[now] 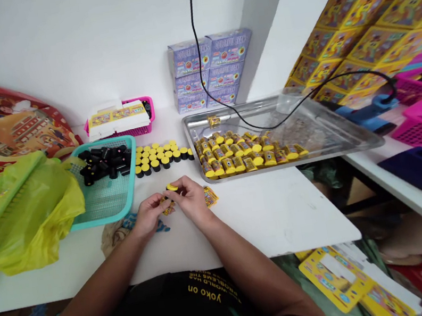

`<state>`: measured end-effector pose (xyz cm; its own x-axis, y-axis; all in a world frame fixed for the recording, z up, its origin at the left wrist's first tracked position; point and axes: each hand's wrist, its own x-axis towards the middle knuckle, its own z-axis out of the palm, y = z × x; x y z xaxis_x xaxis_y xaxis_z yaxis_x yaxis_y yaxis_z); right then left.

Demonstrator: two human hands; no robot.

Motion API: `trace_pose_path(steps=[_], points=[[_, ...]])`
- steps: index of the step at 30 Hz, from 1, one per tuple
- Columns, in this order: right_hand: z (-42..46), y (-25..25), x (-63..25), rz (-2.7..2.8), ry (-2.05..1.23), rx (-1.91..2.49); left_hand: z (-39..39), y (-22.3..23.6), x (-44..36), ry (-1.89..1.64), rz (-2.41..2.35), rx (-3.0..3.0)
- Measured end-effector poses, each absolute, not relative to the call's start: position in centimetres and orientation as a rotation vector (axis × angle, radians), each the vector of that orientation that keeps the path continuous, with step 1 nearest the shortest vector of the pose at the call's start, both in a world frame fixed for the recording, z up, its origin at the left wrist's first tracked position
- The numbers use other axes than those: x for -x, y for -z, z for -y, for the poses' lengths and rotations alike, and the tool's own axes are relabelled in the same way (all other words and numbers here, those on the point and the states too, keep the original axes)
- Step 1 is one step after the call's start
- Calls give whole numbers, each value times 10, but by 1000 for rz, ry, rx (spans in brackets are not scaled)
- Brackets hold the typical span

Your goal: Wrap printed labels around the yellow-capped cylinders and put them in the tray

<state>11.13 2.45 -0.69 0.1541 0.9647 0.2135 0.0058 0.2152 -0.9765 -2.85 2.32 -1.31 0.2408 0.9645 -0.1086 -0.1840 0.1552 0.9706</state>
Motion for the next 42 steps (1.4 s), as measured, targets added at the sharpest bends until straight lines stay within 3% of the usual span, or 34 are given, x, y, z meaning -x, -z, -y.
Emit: trace_pose_path(steps=[10, 20, 28, 42], points=[[-33, 3, -122, 991, -1018, 1087, -26, 11, 35, -902, -875, -852], [-22, -1, -122, 1491, -1366, 1005, -27, 11, 35, -1095, -883, -866], [-23, -1, -127, 1596, -1360, 1025, -31, 14, 37, -1182, -894, -813], [-31, 1, -131, 1132, -1225, 987, -25, 12, 32, -1024, -805, -841]])
